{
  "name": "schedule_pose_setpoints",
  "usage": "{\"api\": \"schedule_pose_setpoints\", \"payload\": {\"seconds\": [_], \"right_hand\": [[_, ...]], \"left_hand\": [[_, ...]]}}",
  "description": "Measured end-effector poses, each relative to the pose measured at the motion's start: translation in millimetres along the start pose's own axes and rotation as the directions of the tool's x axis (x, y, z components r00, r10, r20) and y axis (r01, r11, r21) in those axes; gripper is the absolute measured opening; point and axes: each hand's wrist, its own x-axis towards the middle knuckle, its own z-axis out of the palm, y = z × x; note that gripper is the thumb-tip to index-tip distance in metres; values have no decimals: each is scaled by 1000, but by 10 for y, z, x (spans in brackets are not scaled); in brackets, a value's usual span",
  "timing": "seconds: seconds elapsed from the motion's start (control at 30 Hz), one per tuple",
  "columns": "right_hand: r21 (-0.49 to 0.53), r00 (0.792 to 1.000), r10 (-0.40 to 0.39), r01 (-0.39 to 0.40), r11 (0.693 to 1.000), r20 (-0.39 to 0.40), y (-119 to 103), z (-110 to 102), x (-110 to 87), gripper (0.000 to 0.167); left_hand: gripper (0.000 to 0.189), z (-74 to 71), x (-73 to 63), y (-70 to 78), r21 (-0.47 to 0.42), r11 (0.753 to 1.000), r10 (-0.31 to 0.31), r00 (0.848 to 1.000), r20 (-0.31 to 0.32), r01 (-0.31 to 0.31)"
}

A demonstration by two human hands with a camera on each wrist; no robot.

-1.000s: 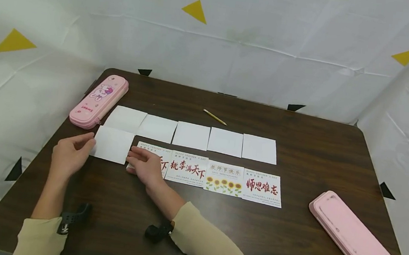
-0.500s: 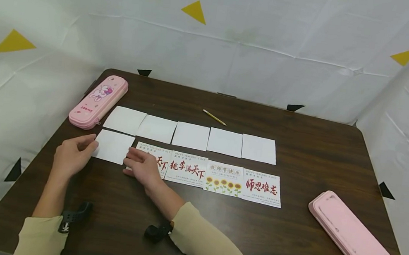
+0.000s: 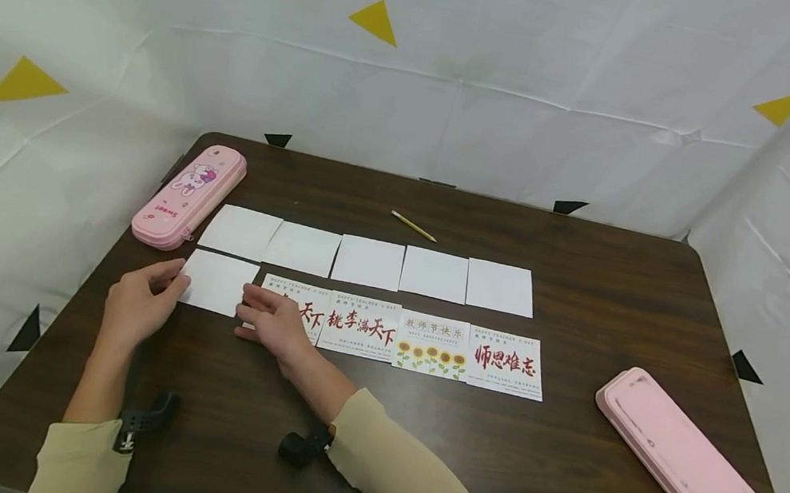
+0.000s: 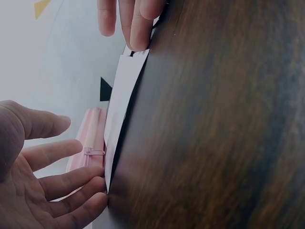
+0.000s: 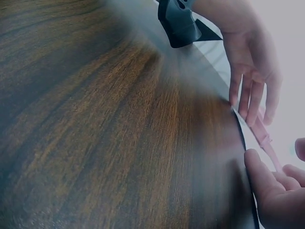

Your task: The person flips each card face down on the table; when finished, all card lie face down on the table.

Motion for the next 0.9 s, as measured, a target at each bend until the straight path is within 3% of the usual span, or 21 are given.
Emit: {"api": "schedule_pose_setpoints", "payload": {"seconds": [0.37, 0.7, 0.8, 0.9], "right_hand": [[-16, 999, 0, 0, 1000, 41, -8, -6, 23, 41], [-2, 998, -3, 3, 1000, 69, -39, -19, -8, 42], [31, 998, -15, 13, 999, 66, -77, -63, -46, 41], [28, 997, -48, 46, 999, 66, -155, -155, -128, 39]], "left_hand": [[48, -4, 8, -16, 19, 999, 33, 999, 1, -33], [52, -15, -13, -37, 8, 1000, 13, 1000, 16, -13], [51, -22, -42, -21, 3, 1000, 24, 1000, -1, -24], [47, -23, -121, 34, -7, 998, 66, 996, -56, -66]]}}
